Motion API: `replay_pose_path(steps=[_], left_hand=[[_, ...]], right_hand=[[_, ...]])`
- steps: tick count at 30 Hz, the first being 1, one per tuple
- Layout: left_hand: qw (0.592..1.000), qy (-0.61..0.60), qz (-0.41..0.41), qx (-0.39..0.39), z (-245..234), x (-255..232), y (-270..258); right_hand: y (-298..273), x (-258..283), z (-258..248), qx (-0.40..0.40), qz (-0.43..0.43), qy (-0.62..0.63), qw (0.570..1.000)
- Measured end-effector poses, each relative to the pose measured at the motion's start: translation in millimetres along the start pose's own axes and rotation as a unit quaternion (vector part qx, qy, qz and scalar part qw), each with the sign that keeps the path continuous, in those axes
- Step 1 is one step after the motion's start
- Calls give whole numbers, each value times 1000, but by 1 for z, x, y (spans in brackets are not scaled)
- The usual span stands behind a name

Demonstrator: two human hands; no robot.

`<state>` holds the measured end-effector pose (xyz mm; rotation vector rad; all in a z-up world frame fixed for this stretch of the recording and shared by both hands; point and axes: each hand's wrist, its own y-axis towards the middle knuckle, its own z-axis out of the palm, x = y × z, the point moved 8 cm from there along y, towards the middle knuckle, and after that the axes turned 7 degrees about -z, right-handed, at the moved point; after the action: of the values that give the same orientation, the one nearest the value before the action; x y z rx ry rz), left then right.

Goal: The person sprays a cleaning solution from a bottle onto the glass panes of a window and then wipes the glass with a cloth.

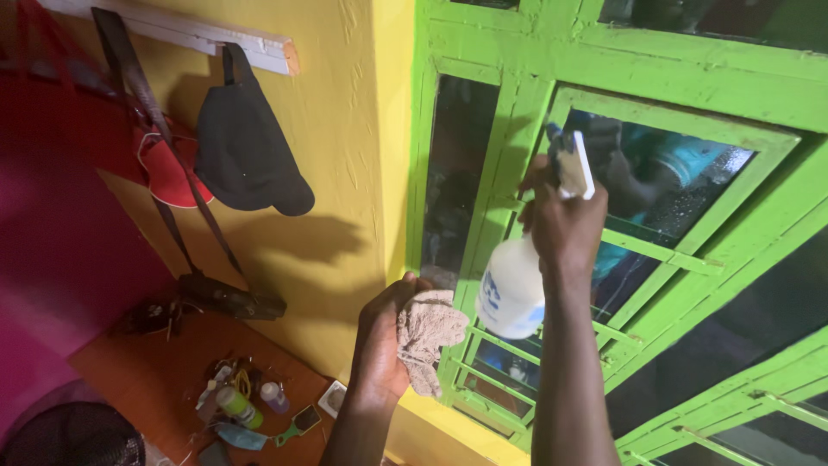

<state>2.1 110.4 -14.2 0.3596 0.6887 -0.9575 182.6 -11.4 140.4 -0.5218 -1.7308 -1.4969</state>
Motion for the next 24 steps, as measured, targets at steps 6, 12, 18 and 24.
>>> replay_pose_path(steps=[6,12,18,24], left_hand=[[1000,-4,-1,0,-2,3,4],[1000,-19,-8,14,0,12,6],[999,-31,-32,-10,-7,15,10],[999,-30,-32,-2,-6,18,10]], right_hand=[[-30,-27,-12,-52,113,-108,986],[-59,-50,-14,-25,122,-105,987],[-84,-68,-25,-58,178,-144,972],[-91,-81,-25,-37,167,-112,979]])
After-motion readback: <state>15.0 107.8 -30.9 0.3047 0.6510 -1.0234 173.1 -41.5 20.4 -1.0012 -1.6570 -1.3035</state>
